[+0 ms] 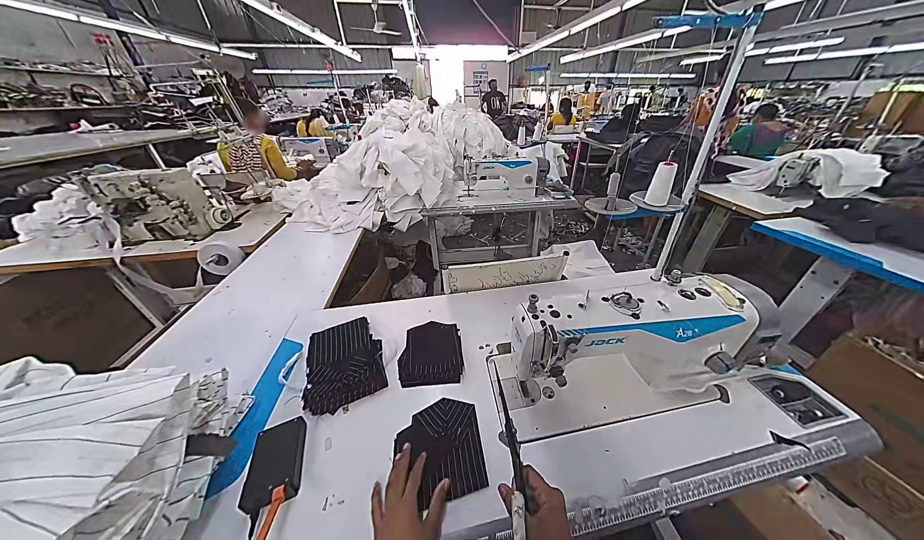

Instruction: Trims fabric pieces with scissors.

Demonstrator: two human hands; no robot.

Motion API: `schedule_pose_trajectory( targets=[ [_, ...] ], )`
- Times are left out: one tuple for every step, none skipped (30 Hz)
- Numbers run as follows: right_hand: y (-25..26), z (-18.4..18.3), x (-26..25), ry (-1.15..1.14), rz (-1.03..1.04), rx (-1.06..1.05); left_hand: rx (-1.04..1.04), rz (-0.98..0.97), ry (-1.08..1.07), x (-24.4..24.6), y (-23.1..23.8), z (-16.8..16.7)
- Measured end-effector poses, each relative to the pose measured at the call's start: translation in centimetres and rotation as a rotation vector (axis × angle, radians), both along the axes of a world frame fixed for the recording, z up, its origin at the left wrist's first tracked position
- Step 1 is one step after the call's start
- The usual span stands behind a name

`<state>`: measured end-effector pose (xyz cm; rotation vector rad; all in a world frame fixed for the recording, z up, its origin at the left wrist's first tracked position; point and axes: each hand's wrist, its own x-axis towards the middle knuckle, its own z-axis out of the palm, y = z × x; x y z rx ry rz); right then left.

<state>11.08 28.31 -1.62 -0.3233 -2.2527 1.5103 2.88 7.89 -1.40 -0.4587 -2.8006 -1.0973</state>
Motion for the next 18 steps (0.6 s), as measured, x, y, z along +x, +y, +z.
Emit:
schedule_pose_trajectory(
  targets=[
    [0.0, 0.1, -0.1, -0.022, 0.001, -0.009, -0.037, 0.041, -0.029, 0.0, -0.7, -0.3],
    [0.0, 0.2, -0.3, -0.044, 0.0, -0.021, -0.077, 0.068, -0.044, 0.0, -1.3, -0.5],
    [0.0, 0.4, -0.6, -0.072, -0.004, -0.036, -0.09, 0.079, -0.037, -0.1, -1.7, -0.7],
    [0.0, 0.7, -0.8, -0.113, -0.007, -0.054, -0.091, 0.081, -0.035, -0.2, -2.0, -0.8],
    [0.0, 1.0, -0.9, -0.164, -0.009, -0.072, -0.084, 0.086, -0.044, -0.2, -2.1, -0.8],
    [0.1, 1.4, -1.1, -0.223, -0.009, -0.076, -0.073, 0.106, -0.054, -0.1, -2.1, -0.6],
    [0.4, 2.0, -1.3, -0.293, -0.007, -0.052, -0.064, 0.137, -0.066, -0.1, -2.0, -0.2],
    [0.8, 2.7, -1.4, -0.38, -0.003, -0.008, -0.061, 0.177, -0.084, 0.0, -1.9, 0.1],
    [1.2, 3.3, -1.5, -0.464, 0.01, 0.047, -0.061, 0.219, -0.092, 0.1, -1.8, 0.4],
    [1.8, 3.8, -1.5, -0.538, 0.025, 0.106, -0.061, 0.253, -0.093, 0.1, -1.8, 0.5],
    [2.4, 4.3, -1.5, -0.604, 0.032, 0.159, -0.061, 0.275, -0.095, 0.0, -1.8, 0.6],
    [2.9, 4.7, -1.4, -0.649, 0.033, 0.203, -0.057, 0.285, -0.092, -0.1, -1.9, 0.5],
    [3.4, 5.3, -1.3, -0.691, 0.032, 0.245, -0.045, 0.289, -0.094, -0.3, -2.0, 0.6],
    [3.9, 5.8, -1.3, -0.738, 0.029, 0.288, -0.028, 0.292, -0.102, -0.5, -2.0, 0.6],
    [4.4, 6.2, -1.4, -0.78, 0.03, 0.326, -0.018, 0.296, -0.112, -0.7, -2.2, 0.7],
    [4.8, 6.5, -1.6, -0.81, 0.036, 0.358, -0.012, 0.299, -0.123, -0.8, -2.4, 0.7],
    [5.1, 6.7, -1.8, -0.835, 0.04, 0.374, -0.013, 0.296, -0.136, -1.1, -2.5, 0.7],
    [5.6, 6.8, -1.9, -0.847, 0.037, 0.376, -0.029, 0.288, -0.148, -1.4, -2.4, 0.6]
  ],
)
